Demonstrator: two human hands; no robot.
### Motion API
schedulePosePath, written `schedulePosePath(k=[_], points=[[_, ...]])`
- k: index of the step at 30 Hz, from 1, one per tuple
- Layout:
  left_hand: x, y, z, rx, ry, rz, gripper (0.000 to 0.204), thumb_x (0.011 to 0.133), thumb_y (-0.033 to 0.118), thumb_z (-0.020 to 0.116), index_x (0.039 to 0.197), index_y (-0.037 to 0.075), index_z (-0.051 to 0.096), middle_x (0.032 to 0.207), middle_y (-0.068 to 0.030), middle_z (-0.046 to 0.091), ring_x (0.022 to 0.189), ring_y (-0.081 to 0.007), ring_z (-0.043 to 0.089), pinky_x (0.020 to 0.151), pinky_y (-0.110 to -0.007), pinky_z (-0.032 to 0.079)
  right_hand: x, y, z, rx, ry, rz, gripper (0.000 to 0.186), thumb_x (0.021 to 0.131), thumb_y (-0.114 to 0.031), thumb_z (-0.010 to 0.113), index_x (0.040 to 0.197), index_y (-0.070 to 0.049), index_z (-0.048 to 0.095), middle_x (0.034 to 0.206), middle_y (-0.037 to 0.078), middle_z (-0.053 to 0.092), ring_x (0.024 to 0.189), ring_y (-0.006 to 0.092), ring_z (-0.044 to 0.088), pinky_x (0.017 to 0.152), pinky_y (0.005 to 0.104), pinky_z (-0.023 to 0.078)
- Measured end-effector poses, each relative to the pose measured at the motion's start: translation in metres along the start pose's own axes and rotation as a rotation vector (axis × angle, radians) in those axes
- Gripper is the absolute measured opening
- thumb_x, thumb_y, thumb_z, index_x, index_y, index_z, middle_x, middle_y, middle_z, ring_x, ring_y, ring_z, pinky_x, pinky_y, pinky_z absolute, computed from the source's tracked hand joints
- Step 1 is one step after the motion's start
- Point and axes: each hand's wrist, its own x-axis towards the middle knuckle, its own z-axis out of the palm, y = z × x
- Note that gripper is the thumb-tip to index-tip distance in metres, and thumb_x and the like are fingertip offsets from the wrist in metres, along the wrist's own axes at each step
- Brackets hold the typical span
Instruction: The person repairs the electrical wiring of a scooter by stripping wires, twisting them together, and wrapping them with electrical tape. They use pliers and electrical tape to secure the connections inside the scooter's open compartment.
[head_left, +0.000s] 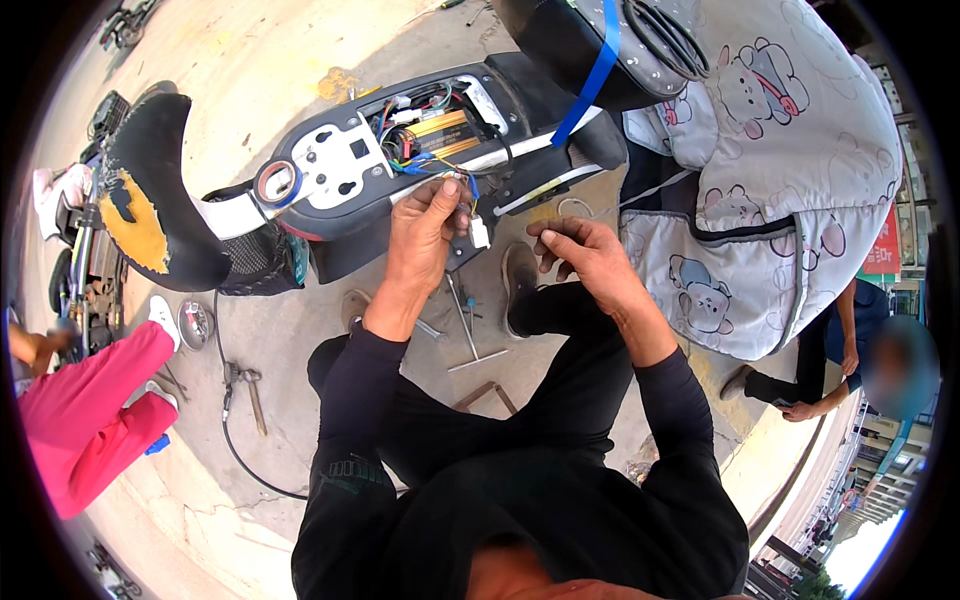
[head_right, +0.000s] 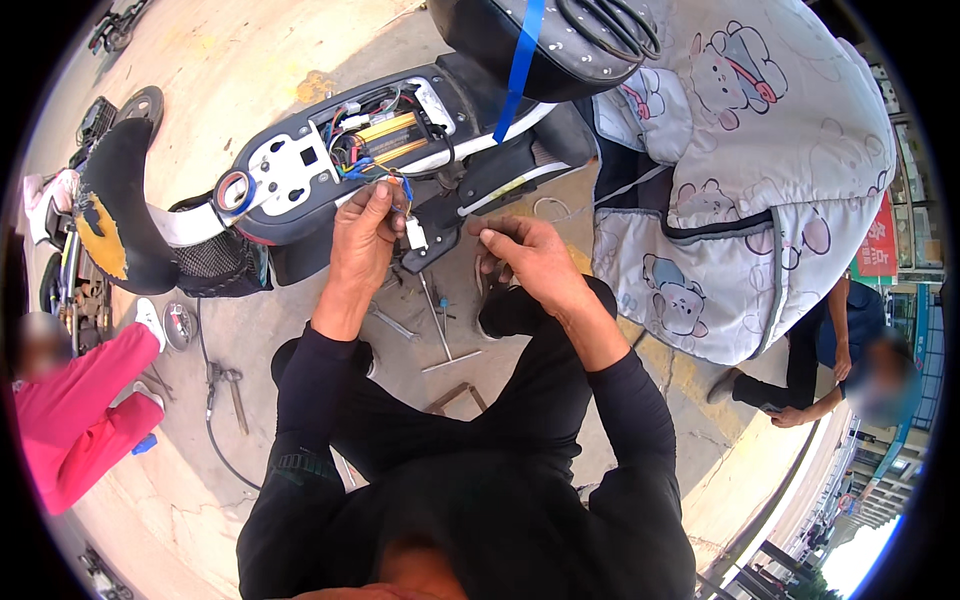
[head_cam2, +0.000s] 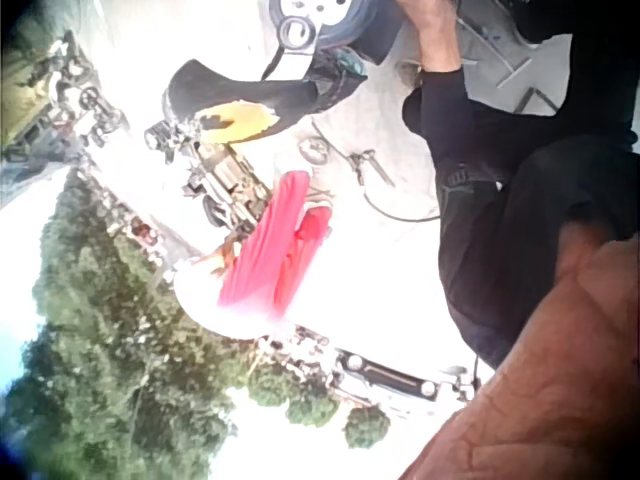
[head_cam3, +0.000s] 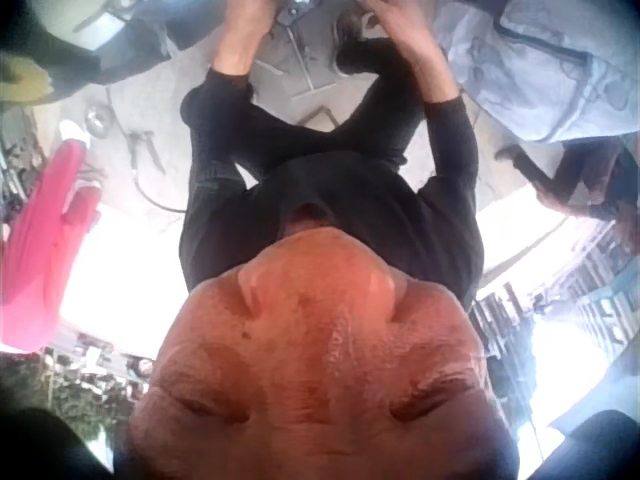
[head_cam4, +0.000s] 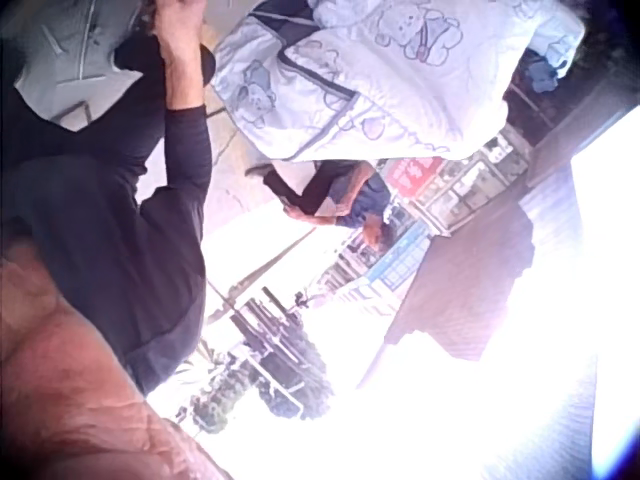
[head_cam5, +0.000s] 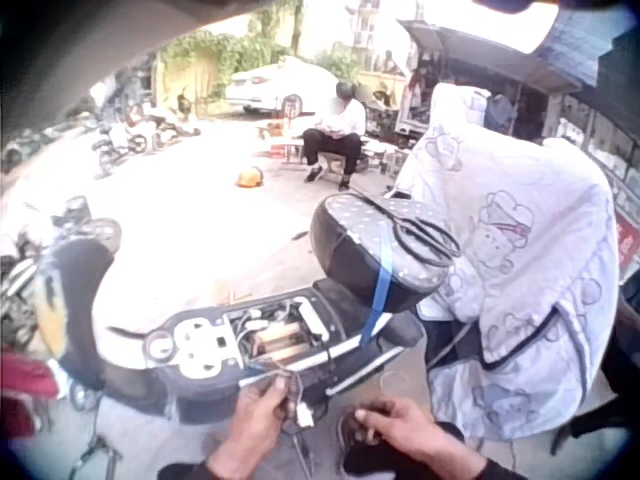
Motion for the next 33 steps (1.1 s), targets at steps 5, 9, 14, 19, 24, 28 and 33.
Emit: schedulePosePath(k=[5, 9, 14, 19, 24, 28, 33], points=[[-0.002, 0.007, 0.004, -0.021, 0.001, -0.046, 0.029, 0.101, 0.033, 0.074, 0.105, 0.004, 0.072, 0.087, 0.0, 0.065, 0.069, -0.0089, 0.056, 0.063, -0.024, 0.044, 0.004, 0.007, 0.01, -0.009, -0.048, 0.047, 0.033, 0.106, -0.022, 0.063, 0.126, 0.003, 0.07, 0.097, 0.004, 0.07, 0.083, 0.0115, 0.067, 0.065, 0.0238, 0.049], [-0.004, 0.009, 0.008, 0.092, -0.012, -0.017, 0.035, 0.104, 0.04, 0.067, 0.1, 0.005, 0.071, 0.088, 0.0012, 0.067, 0.071, -0.0082, 0.059, 0.063, -0.025, 0.048, 0.003, 0.007, 0.012, -0.033, -0.042, 0.082, 0.033, 0.105, -0.024, 0.063, 0.125, 0.002, 0.07, 0.097, 0.004, 0.07, 0.082, 0.0119, 0.067, 0.067, 0.025, 0.05], [-0.005, 0.005, 0.005, 0.244, 0.035, 0.06, 0.031, 0.105, 0.033, 0.068, 0.102, 0.003, 0.075, 0.09, 0.0004, 0.069, 0.07, -0.0066, 0.06, 0.061, -0.024, 0.048, -0.005, 0.007, 0.014, -0.016, -0.03, 0.053, 0.034, 0.106, -0.022, 0.062, 0.124, 0.006, 0.068, 0.092, 0.002, 0.071, 0.079, 0.0085, 0.064, 0.066, 0.0233, 0.048], [-0.003, 0.007, 0.0, 0.143, 0.111, 0.036, 0.037, 0.102, 0.038, 0.072, 0.097, 0.002, 0.073, 0.086, -0.0012, 0.068, 0.072, -0.0067, 0.061, 0.061, -0.023, 0.046, -0.028, -0.022, 0.002, -0.224, 0.026, -0.095, 0.034, 0.106, -0.023, 0.064, 0.127, 0.003, 0.069, 0.096, 0.003, 0.071, 0.083, 0.0081, 0.065, 0.068, 0.0232, 0.049], [-0.017, 0.0, 0.006, 0.094, 0.217, -0.01, 0.036, 0.103, 0.038, 0.07, 0.113, 0.003, 0.067, 0.091, -0.0014, 0.067, 0.072, -0.0082, 0.06, 0.061, -0.024, 0.046, -0.03, -0.133, -0.061, -0.595, 0.585, -0.93, 0.029, 0.104, -0.022, 0.066, 0.12, 0.002, 0.071, 0.096, 0.011, 0.075, 0.078, 0.0148, 0.068, 0.07, 0.0284, 0.053], [-0.065, -0.027, 0.026, 0.312, 0.417, 0.251, 0.021, 0.107, 0.027, 0.064, 0.11, 0.006, 0.063, 0.086, 0.001, 0.061, 0.069, -0.0062, 0.055, 0.061, -0.022, 0.043, 0.039, -0.214, -0.111, -1.238, 0.694, -0.666, 0.044, 0.087, -0.038, 0.071, 0.112, -0.001, 0.075, 0.099, 0.027, 0.074, 0.099, 0.0406, 0.073, 0.089, 0.0474, 0.057], [-0.113, -0.066, 0.089, 0.537, 0.089, 0.047, 0.029, 0.109, 0.024, 0.059, 0.128, 0.002, 0.057, 0.104, -0.005, 0.065, 0.081, -0.0109, 0.063, 0.066, -0.025, 0.05, 0.09, -0.241, -0.123, -1.53, 0.418, -0.525, 0.037, 0.08, -0.03, 0.071, 0.09, 0.005, 0.076, 0.087, 0.028, 0.073, 0.087, 0.0435, 0.073, 0.076, 0.0501, 0.058]])
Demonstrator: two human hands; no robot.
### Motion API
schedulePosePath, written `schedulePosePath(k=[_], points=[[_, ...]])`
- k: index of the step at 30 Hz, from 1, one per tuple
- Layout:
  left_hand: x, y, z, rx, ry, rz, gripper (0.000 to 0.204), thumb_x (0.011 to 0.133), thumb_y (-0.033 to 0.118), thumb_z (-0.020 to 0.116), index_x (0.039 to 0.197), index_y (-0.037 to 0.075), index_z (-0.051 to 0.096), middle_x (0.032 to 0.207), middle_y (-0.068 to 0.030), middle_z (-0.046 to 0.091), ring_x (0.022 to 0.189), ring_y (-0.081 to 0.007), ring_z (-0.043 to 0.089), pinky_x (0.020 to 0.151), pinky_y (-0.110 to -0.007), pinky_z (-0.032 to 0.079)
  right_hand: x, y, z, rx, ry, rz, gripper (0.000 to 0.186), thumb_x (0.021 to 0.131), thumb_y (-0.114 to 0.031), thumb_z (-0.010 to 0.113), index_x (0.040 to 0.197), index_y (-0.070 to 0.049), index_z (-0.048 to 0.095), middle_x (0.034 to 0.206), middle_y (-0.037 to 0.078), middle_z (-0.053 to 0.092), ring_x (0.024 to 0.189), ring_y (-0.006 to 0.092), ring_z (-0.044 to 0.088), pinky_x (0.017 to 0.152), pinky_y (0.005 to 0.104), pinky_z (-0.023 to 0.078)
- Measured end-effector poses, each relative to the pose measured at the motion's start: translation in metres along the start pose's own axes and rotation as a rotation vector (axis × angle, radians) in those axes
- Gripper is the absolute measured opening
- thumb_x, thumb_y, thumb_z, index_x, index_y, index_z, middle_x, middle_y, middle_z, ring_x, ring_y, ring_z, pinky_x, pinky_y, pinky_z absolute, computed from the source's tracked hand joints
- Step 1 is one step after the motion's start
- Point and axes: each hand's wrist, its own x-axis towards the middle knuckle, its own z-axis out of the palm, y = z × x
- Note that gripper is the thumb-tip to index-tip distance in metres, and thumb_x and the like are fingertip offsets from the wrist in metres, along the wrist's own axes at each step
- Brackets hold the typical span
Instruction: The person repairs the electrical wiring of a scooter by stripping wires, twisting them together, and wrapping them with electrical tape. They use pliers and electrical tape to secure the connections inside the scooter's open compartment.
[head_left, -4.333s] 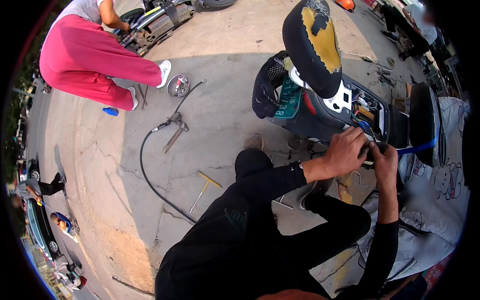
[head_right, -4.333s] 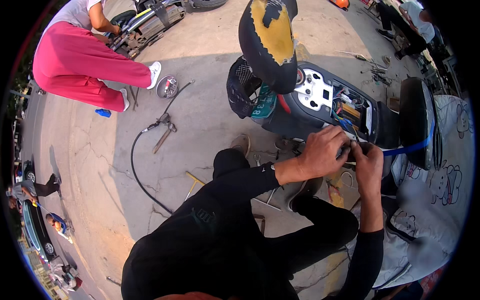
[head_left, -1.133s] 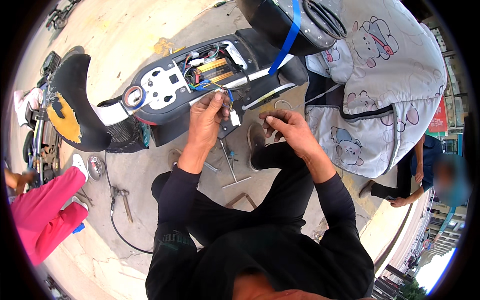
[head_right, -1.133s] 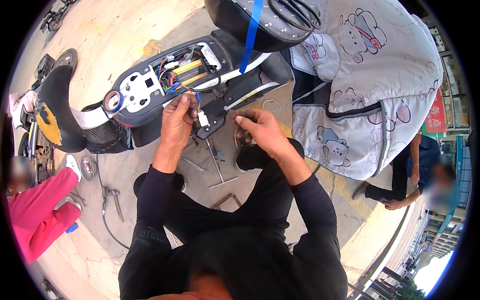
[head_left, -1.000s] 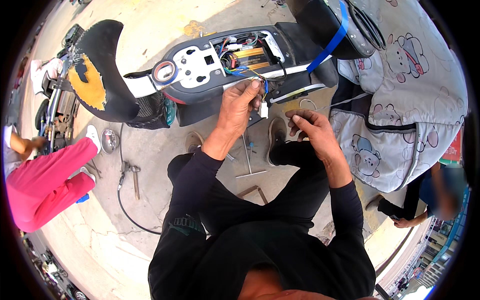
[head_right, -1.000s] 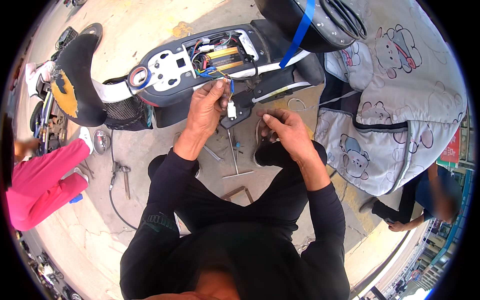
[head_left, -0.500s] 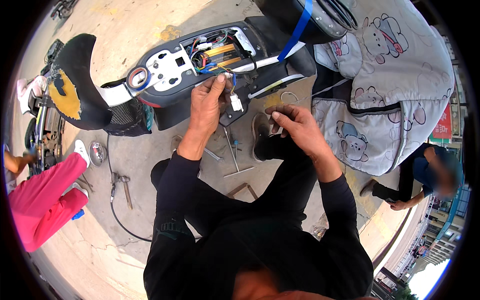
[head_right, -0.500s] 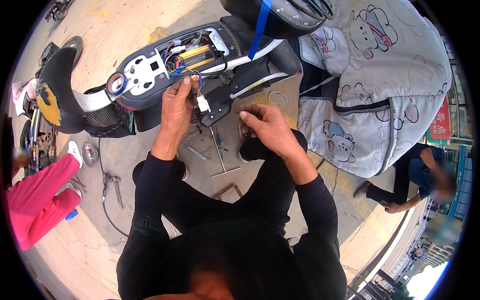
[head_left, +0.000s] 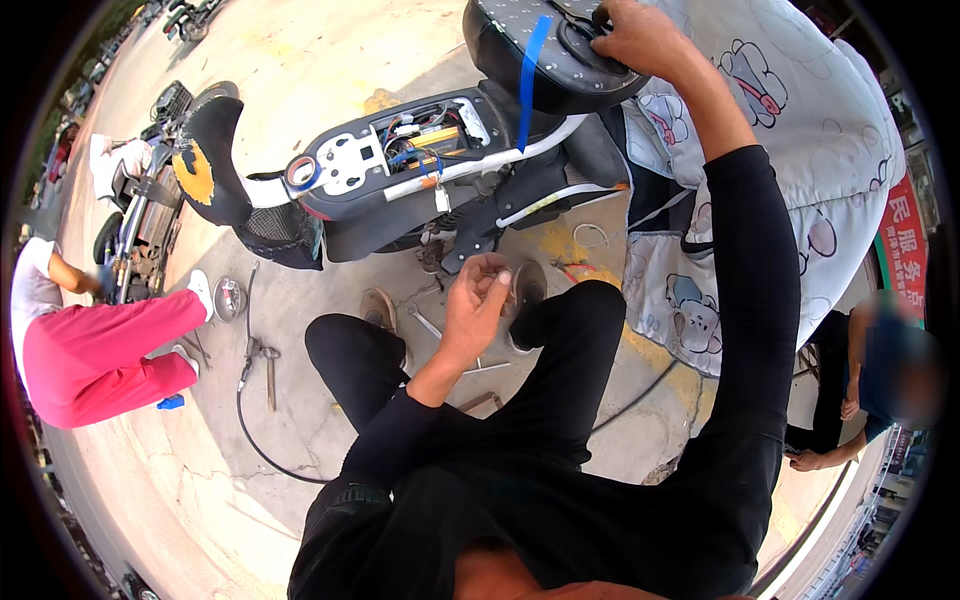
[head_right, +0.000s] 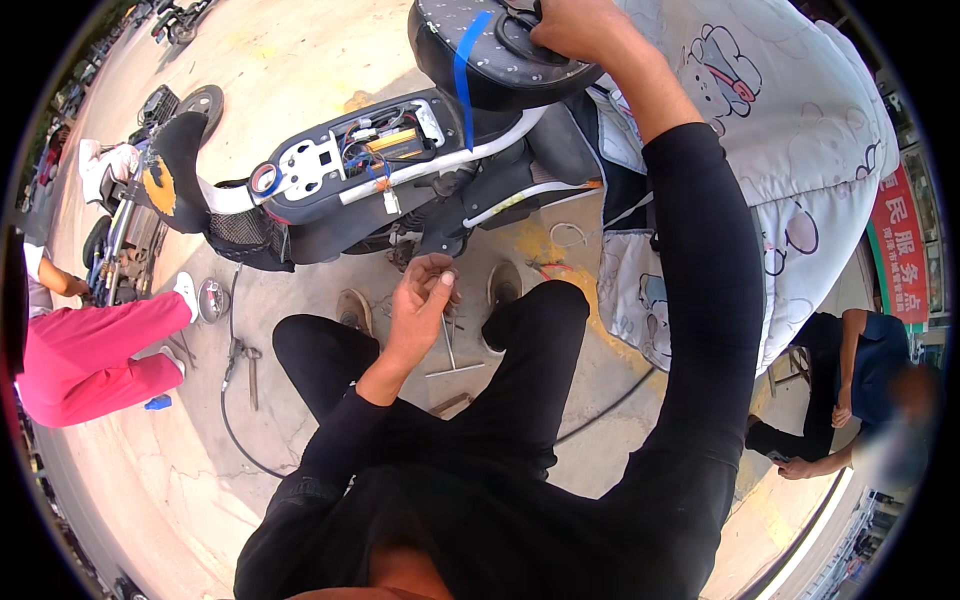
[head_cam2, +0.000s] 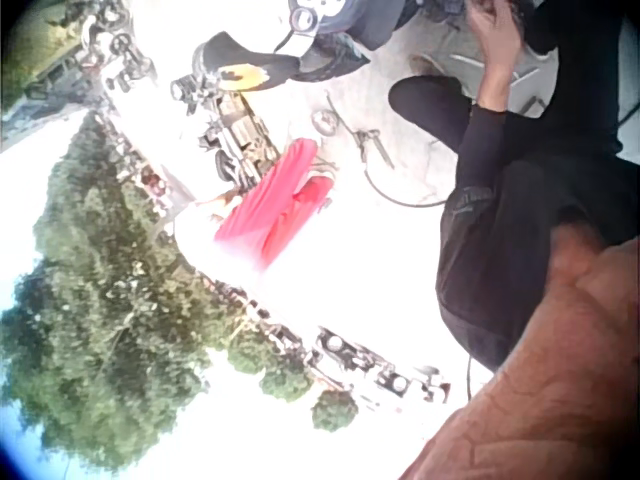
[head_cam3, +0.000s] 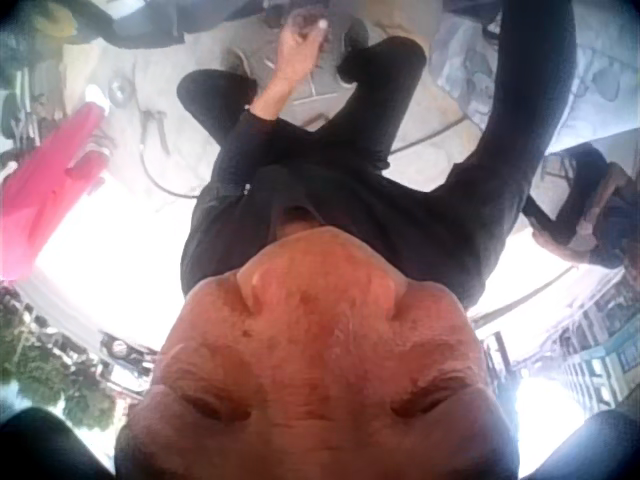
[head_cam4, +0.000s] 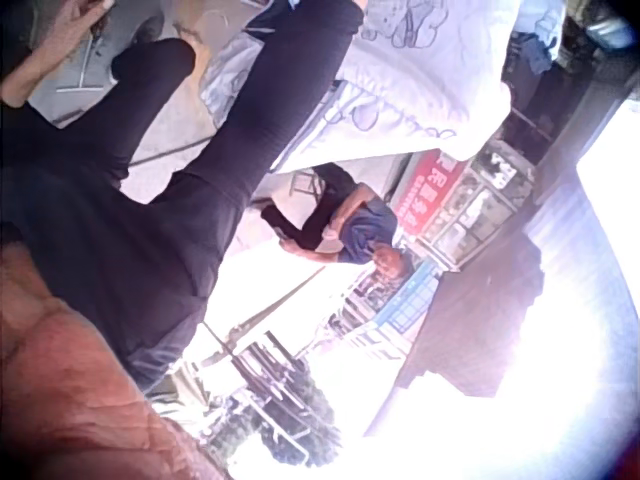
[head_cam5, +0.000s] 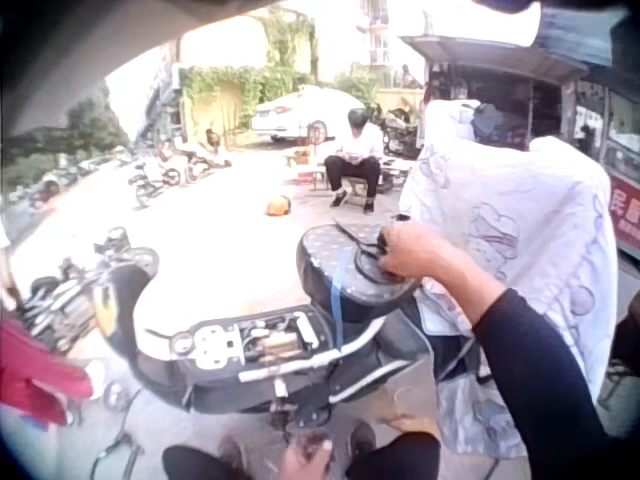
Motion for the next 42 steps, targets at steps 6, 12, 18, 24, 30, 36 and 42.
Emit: schedulePosePath(k=[6, 12, 18, 24, 30, 36, 42], points=[[0.097, 0.018, 0.054, -0.549, 0.095, -0.173, 0.052, 0.111, 0.039, 0.051, 0.14, -0.004, 0.045, 0.125, -0.017, 0.062, 0.104, -0.0227, 0.066, 0.085, -0.036, 0.057, -0.056, 0.024, -0.029, 1.092, -0.131, 0.135, 0.048, 0.095, -0.023, 0.07, 0.135, 0.003, 0.062, 0.095, 0.005, 0.071, 0.079, 0.0084, 0.068, 0.064, 0.0216, 0.048], [0.15, 0.016, 0.058, -0.91, 0.118, -0.236, 0.044, 0.109, 0.037, 0.057, 0.127, -0.003, 0.054, 0.121, -0.017, 0.065, 0.106, -0.027, 0.067, 0.091, -0.038, 0.058, -0.205, 0.019, 0.035, 1.45, -0.036, 0.17, 0.036, 0.1, -0.025, 0.072, 0.122, 0.003, 0.065, 0.072, 0.001, 0.056, 0.058, 0.0097, 0.054, 0.053, 0.0258, 0.041], [0.154, 0.004, 0.049, -0.885, 0.133, -0.118, 0.02, 0.106, 0.02, 0.064, 0.113, 0.001, 0.061, 0.108, -0.0116, 0.069, 0.097, -0.0232, 0.07, 0.083, -0.034, 0.061, -0.258, 0.012, 0.079, 1.136, -0.364, 0.084, 0.049, 0.104, -0.017, 0.066, 0.145, 0.002, 0.049, 0.092, 0.006, 0.061, 0.079, 0.0158, 0.061, 0.075, 0.0327, 0.053], [0.129, 0.006, 0.043, -0.789, 0.221, -0.065, 0.016, 0.105, 0.016, 0.063, 0.113, 0.002, 0.059, 0.103, -0.0094, 0.068, 0.09, -0.0196, 0.07, 0.075, -0.031, 0.06, -0.212, -0.002, 0.104, 0.76, -0.451, -0.043, 0.041, 0.103, -0.03, 0.068, 0.125, 0.003, 0.057, 0.093, 0.017, 0.068, 0.081, 0.0276, 0.067, 0.079, 0.0389, 0.054], [0.121, 0.009, 0.039, -0.775, 0.203, -0.072, 0.016, 0.104, 0.018, 0.065, 0.111, 0.005, 0.059, 0.102, -0.0082, 0.068, 0.09, -0.0197, 0.07, 0.077, -0.031, 0.06, -0.169, -0.043, 0.089, 0.467, -0.371, -0.062, 0.054, 0.102, -0.051, 0.06, 0.114, 0.002, 0.062, 0.09, 0.029, 0.072, 0.092, 0.049, 0.07, 0.08, 0.0527, 0.054], [0.123, 0.009, 0.04, -0.783, 0.235, -0.103, 0.017, 0.104, 0.016, 0.063, 0.114, 0.003, 0.058, 0.105, -0.0094, 0.067, 0.086, -0.0186, 0.068, 0.073, -0.03, 0.059, -0.155, -0.058, 0.077, 0.346, -0.245, -0.056, 0.052, 0.1, -0.05, 0.063, 0.097, 0.001, 0.068, 0.085, 0.024, 0.072, 0.087, 0.0444, 0.071, 0.076, 0.0513, 0.055], [0.107, -0.014, 0.026, -0.52, 0.276, -0.12, 0.015, 0.103, 0.016, 0.064, 0.105, 0.001, 0.062, 0.093, -0.0052, 0.068, 0.077, -0.0147, 0.066, 0.065, -0.03, 0.058, -0.184, -0.052, 0.064, 0.375, -0.427, -0.096, 0.049, 0.091, -0.046, 0.076, 0.095, 0.003, 0.074, 0.084, 0.024, 0.072, 0.084, 0.0411, 0.071, 0.074, 0.0465, 0.055]])
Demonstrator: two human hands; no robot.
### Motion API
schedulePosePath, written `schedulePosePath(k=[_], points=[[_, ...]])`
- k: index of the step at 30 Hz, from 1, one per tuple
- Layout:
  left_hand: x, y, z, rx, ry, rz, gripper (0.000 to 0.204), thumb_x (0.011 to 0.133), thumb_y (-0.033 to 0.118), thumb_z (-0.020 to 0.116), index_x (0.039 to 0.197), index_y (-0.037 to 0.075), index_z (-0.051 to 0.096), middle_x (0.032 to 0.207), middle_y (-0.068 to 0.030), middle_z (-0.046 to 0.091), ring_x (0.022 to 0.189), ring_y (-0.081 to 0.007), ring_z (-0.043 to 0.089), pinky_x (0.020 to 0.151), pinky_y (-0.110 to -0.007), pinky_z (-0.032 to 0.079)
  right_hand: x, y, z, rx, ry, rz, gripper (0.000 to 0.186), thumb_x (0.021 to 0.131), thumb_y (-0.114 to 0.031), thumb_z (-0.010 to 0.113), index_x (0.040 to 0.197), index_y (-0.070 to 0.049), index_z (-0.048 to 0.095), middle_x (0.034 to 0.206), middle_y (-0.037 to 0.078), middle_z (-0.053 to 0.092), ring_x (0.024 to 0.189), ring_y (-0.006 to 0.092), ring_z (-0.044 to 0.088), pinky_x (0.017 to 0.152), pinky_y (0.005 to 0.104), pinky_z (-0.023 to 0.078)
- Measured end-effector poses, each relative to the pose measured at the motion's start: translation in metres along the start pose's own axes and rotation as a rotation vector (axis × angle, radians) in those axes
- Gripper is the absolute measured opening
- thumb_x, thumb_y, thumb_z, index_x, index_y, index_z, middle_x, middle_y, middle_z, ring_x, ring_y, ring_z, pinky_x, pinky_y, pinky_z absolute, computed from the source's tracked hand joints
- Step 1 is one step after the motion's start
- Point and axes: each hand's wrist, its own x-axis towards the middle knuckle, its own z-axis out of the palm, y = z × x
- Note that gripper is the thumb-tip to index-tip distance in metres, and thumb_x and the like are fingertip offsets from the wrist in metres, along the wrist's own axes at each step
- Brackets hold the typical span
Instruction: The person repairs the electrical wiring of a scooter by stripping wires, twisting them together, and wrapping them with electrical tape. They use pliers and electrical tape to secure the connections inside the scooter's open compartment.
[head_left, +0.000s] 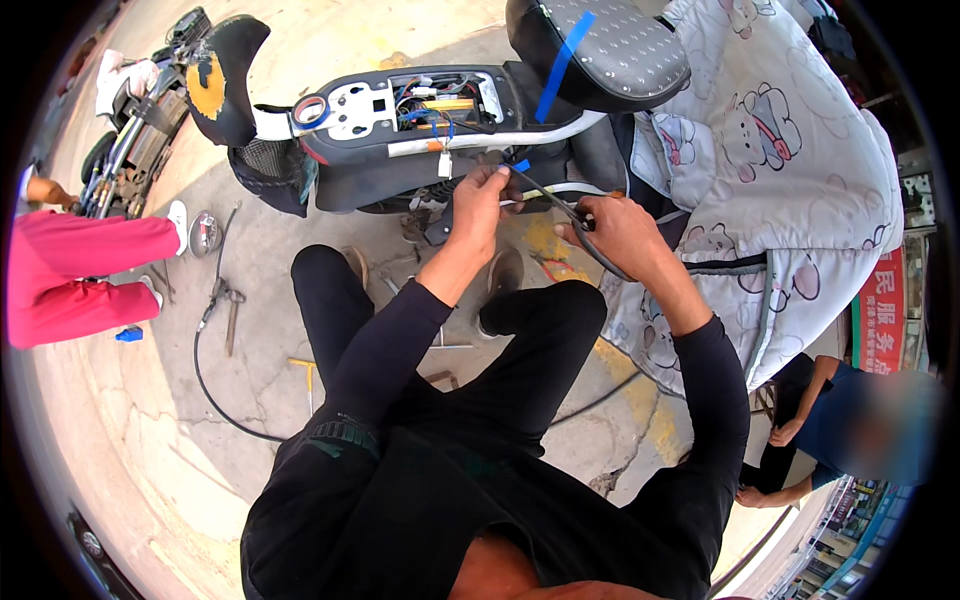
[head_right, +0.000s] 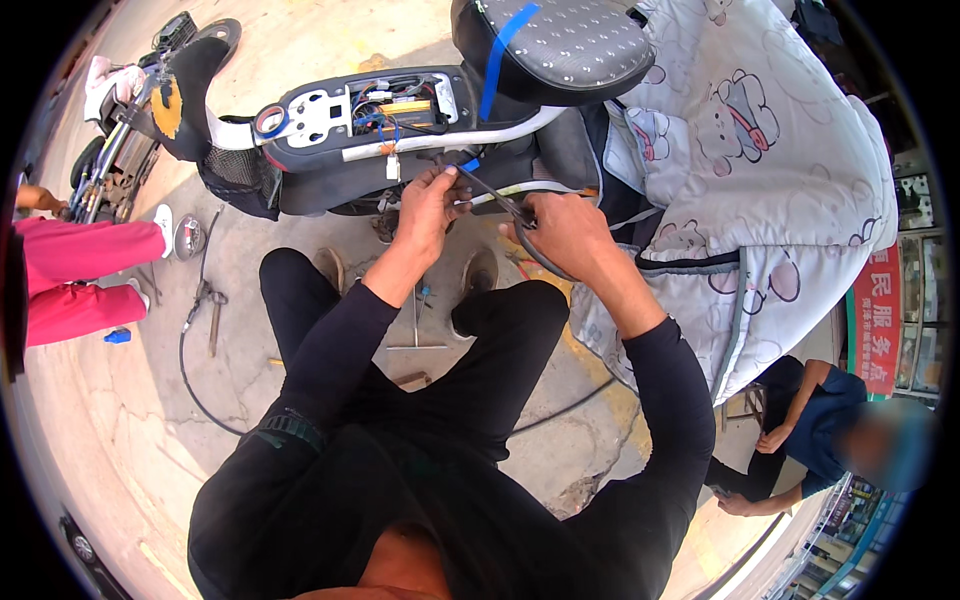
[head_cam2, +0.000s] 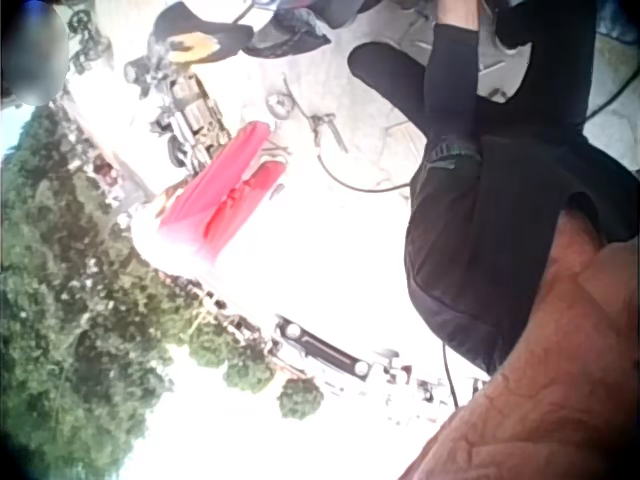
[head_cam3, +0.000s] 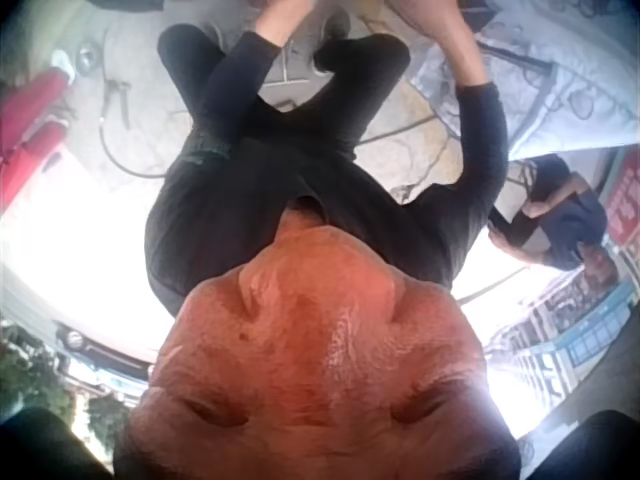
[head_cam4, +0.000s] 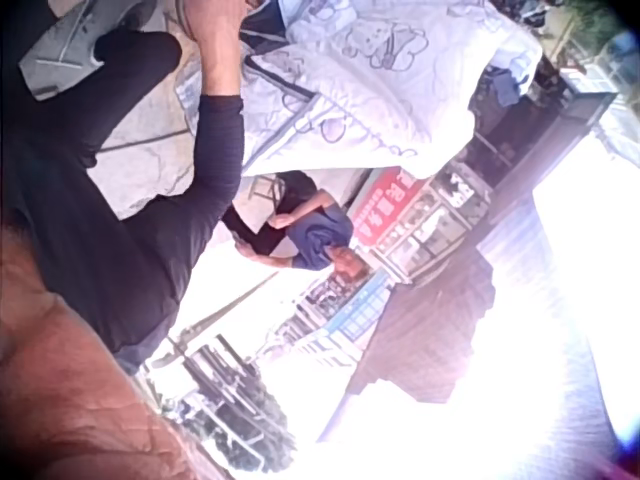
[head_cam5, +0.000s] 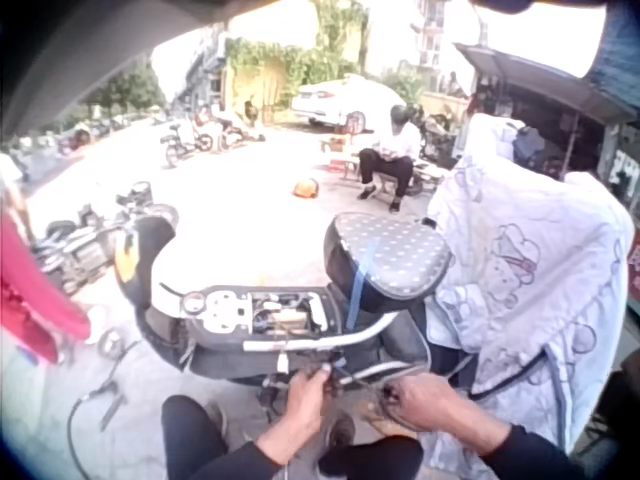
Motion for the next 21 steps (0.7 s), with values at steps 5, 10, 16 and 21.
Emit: schedulePosePath(k=[5, 10, 16, 21], points=[[-0.072, -0.012, -0.08, 0.937, -0.126, 0.366, 0.015, 0.097, 0.011, 0.067, 0.105, -0.001, 0.065, 0.088, -0.0113, 0.068, 0.067, -0.021, 0.066, 0.062, -0.036, 0.052, -0.051, 0.009, -0.05, 0.309, 0.278, 0.025, 0.058, 0.081, -0.042, 0.087, 0.115, 0.002, 0.074, 0.079, 0.015, 0.073, 0.067, 0.0252, 0.069, 0.068, 0.0365, 0.053], [-0.129, 0.01, -0.116, 1.29, -0.456, 0.631, 0.012, 0.092, 0.006, 0.07, 0.102, 0.003, 0.066, 0.098, -0.0088, 0.065, 0.079, -0.0326, 0.067, 0.067, -0.041, 0.054, 0.026, 0.039, -0.125, -0.21, 0.805, -0.142, 0.058, 0.09, -0.047, 0.078, 0.119, 0.002, 0.071, 0.079, 0.015, 0.071, 0.071, 0.0269, 0.071, 0.067, 0.0371, 0.054], [-0.152, 0.067, -0.094, 1.282, -0.556, 0.749, 0.017, 0.091, 0.006, 0.073, 0.107, 0.006, 0.066, 0.104, -0.0086, 0.061, 0.083, -0.0287, 0.066, 0.068, -0.038, 0.053, 0.161, 0.077, -0.148, -0.238, 0.498, -0.274, 0.048, 0.097, -0.029, 0.068, 0.135, 0.0, 0.067, 0.115, 0.024, 0.074, 0.103, 0.0366, 0.073, 0.095, 0.0405, 0.054], [-0.149, 0.1, -0.086, 0.755, -0.497, 0.3, 0.013, 0.1, 0.015, 0.071, 0.109, 0.007, 0.067, 0.124, -0.0095, 0.049, 0.11, -0.0196, 0.053, 0.088, -0.033, 0.047, 0.098, 0.025, -0.122, -0.468, 0.739, -0.086, 0.044, 0.099, -0.035, 0.067, 0.132, -0.004, 0.07, 0.118, 0.023, 0.074, 0.109, 0.0366, 0.071, 0.095, 0.0419, 0.054]])
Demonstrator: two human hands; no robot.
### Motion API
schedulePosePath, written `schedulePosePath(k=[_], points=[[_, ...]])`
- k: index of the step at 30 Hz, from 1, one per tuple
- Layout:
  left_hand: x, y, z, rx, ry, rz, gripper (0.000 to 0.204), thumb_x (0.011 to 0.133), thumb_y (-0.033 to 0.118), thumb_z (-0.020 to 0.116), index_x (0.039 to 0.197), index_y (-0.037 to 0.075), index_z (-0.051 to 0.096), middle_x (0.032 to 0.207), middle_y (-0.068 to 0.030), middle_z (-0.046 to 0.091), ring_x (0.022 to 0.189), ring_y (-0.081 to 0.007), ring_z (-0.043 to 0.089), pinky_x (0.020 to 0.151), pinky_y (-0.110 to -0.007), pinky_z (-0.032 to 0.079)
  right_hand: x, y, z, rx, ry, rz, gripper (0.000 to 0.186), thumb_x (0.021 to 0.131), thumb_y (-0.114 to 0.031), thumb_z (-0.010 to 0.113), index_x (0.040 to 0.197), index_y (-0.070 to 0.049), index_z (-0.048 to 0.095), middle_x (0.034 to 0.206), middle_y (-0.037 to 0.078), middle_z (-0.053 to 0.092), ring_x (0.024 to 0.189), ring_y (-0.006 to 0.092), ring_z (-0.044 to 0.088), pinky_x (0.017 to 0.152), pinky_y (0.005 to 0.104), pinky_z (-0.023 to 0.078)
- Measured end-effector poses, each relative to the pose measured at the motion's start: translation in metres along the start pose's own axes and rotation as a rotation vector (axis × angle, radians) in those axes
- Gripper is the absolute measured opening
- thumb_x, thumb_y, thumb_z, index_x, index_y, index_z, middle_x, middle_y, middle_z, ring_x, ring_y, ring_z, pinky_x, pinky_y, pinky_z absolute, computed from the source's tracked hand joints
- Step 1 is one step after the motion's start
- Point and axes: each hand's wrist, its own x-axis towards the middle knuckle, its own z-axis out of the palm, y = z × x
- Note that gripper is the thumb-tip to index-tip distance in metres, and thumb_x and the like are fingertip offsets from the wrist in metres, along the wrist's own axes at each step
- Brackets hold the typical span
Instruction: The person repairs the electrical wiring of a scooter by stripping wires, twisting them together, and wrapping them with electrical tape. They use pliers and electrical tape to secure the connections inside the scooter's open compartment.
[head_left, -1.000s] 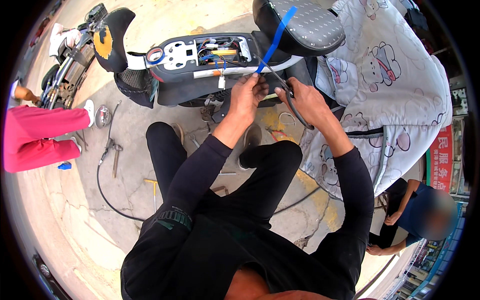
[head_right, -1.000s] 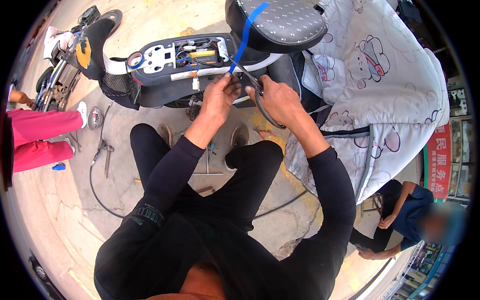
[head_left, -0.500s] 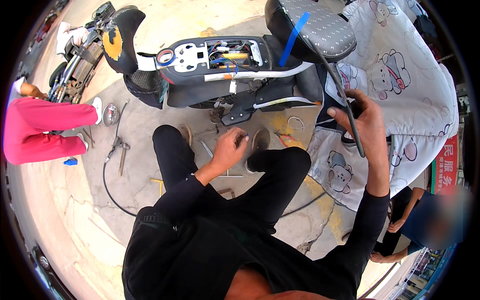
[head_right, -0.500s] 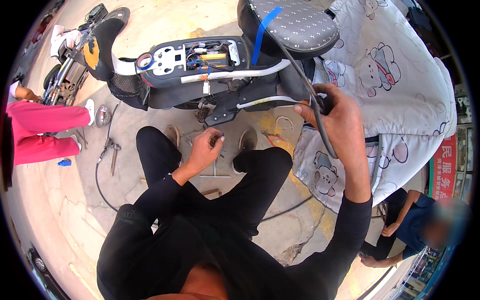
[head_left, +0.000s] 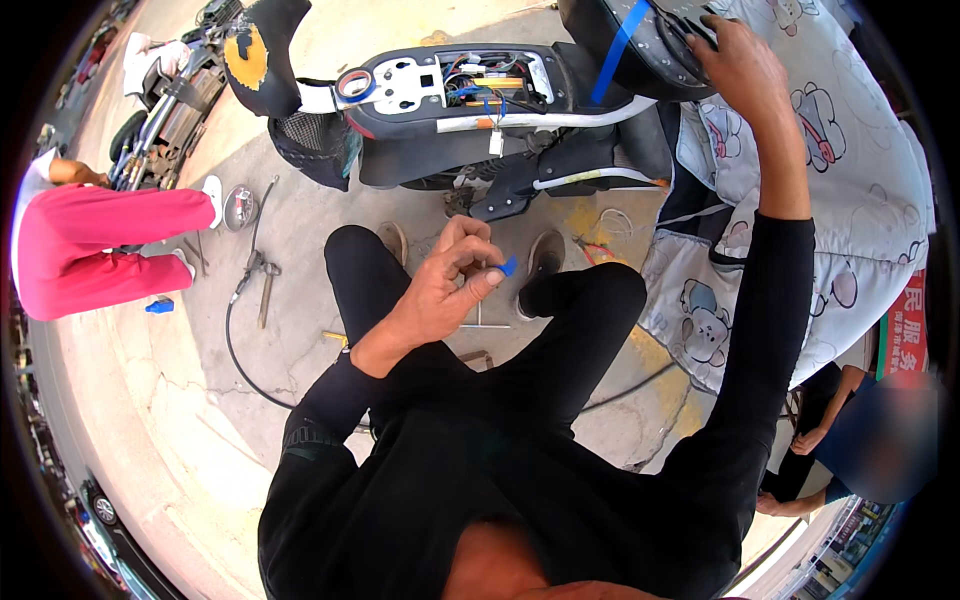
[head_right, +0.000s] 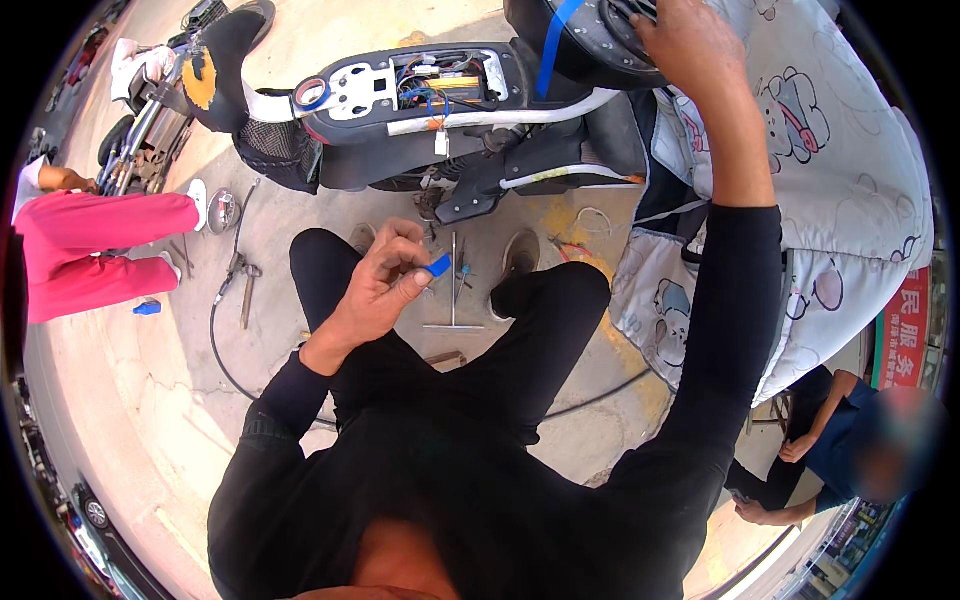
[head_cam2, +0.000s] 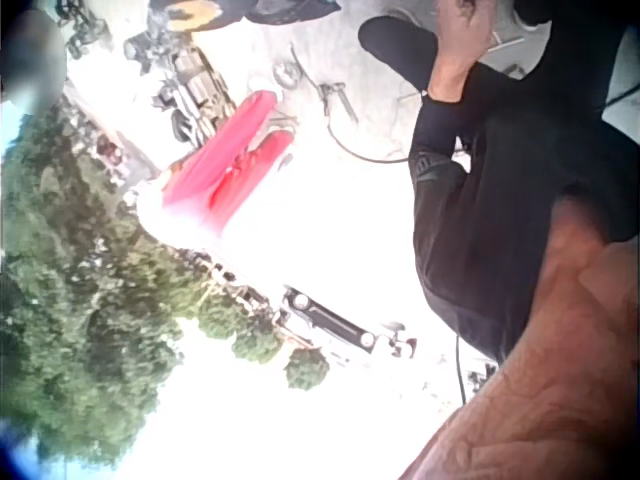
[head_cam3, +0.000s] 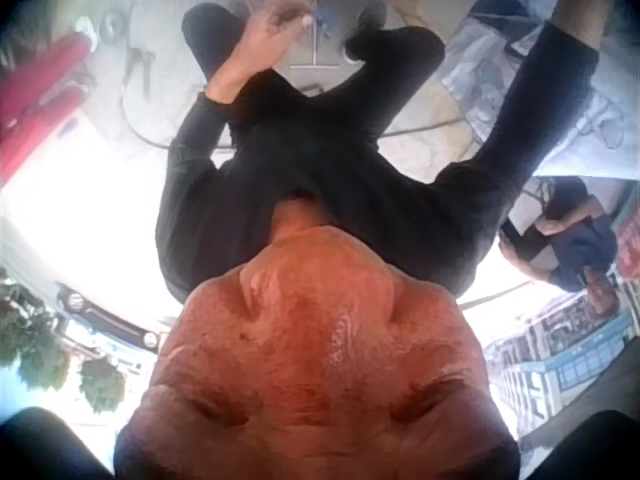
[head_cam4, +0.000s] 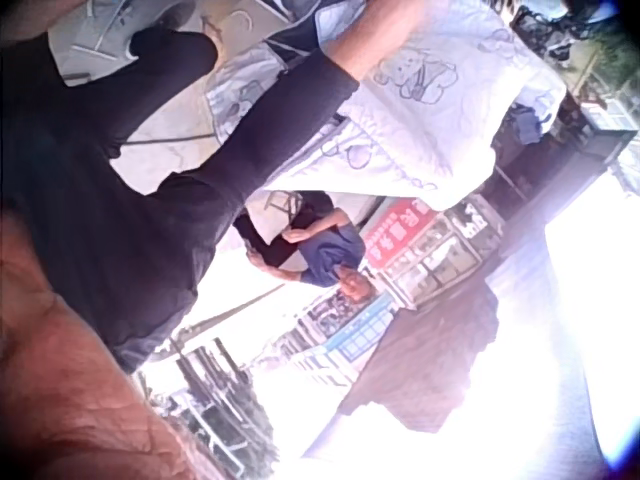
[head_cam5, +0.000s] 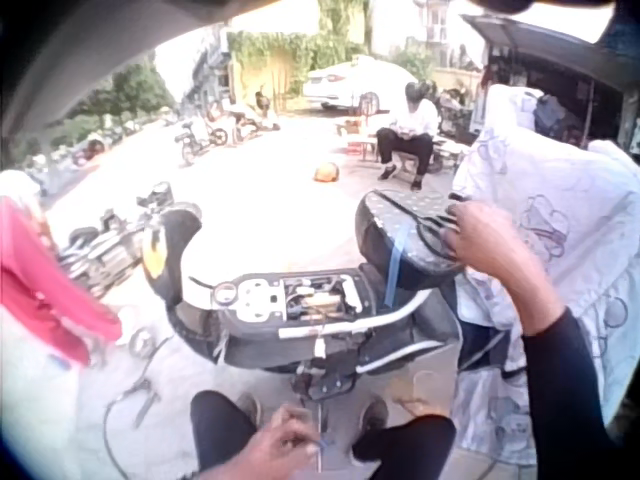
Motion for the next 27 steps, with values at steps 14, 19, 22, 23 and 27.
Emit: schedulePosePath(k=[14, 19, 22, 23, 27], points=[[0.007, 0.048, -0.013, -0.11, -0.071, 0.018, 0.014, 0.1, 0.019, 0.069, 0.106, 0.006, 0.068, 0.16, -0.0166, 0.038, 0.147, -0.0316, 0.042, 0.115, -0.047, 0.041, -0.196, -0.181, 0.015, 2.22, -0.955, 0.348, 0.05, 0.099, -0.044, 0.072, 0.117, 0.003, 0.07, 0.1, 0.008, 0.072, 0.098, 0.0169, 0.067, 0.087, 0.0311, 0.053], [-0.001, 0.073, -0.018, 0.508, -0.009, 0.205, 0.012, 0.09, 0.01, 0.076, 0.101, 0.007, 0.072, 0.152, -0.0195, 0.047, 0.134, -0.0368, 0.054, 0.109, -0.044, 0.046, -0.209, -0.179, 0.009, 2.04, -0.753, 0.269, 0.024, 0.089, -0.012, 0.084, 0.106, -0.001, 0.071, 0.091, 0.002, 0.071, 0.081, 0.0118, 0.064, 0.076, 0.0266, 0.051], [-0.002, 0.081, -0.018, 0.829, 0.158, 0.39, 0.02, 0.082, 0.007, 0.082, 0.099, 0.01, 0.074, 0.148, -0.0173, 0.053, 0.134, -0.0364, 0.054, 0.106, -0.047, 0.048, -0.22, -0.182, 0.0, 1.507, -0.157, -0.03, 0.017, 0.09, -0.007, 0.081, 0.104, -0.004, 0.072, 0.093, 0.003, 0.073, 0.084, 0.016, 0.069, 0.072, 0.0284, 0.053], [-0.002, 0.082, -0.016, 0.895, 0.211, 0.431, 0.026, 0.074, 0.005, 0.085, 0.097, 0.014, 0.076, 0.139, -0.0138, 0.061, 0.129, -0.0355, 0.059, 0.104, -0.049, 0.05, -0.222, -0.185, -0.004, 1.268, 0.081, -0.158, 0.017, 0.09, -0.008, 0.081, 0.104, -0.006, 0.072, 0.094, 0.003, 0.073, 0.084, 0.0178, 0.07, 0.07, 0.0289, 0.053], [0.001, 0.086, -0.017, 1.143, 0.227, 0.789, 0.034, 0.073, 0.006, 0.086, 0.101, 0.022, 0.077, 0.127, -0.0068, 0.066, 0.114, -0.0287, 0.067, 0.101, -0.049, 0.053, -0.233, -0.2, -0.027, 1.253, 0.417, -0.06, 0.038, 0.091, -0.02, 0.081, 0.122, -0.002, 0.067, 0.108, 0.012, 0.076, 0.095, 0.0275, 0.074, 0.076, 0.033, 0.057]])
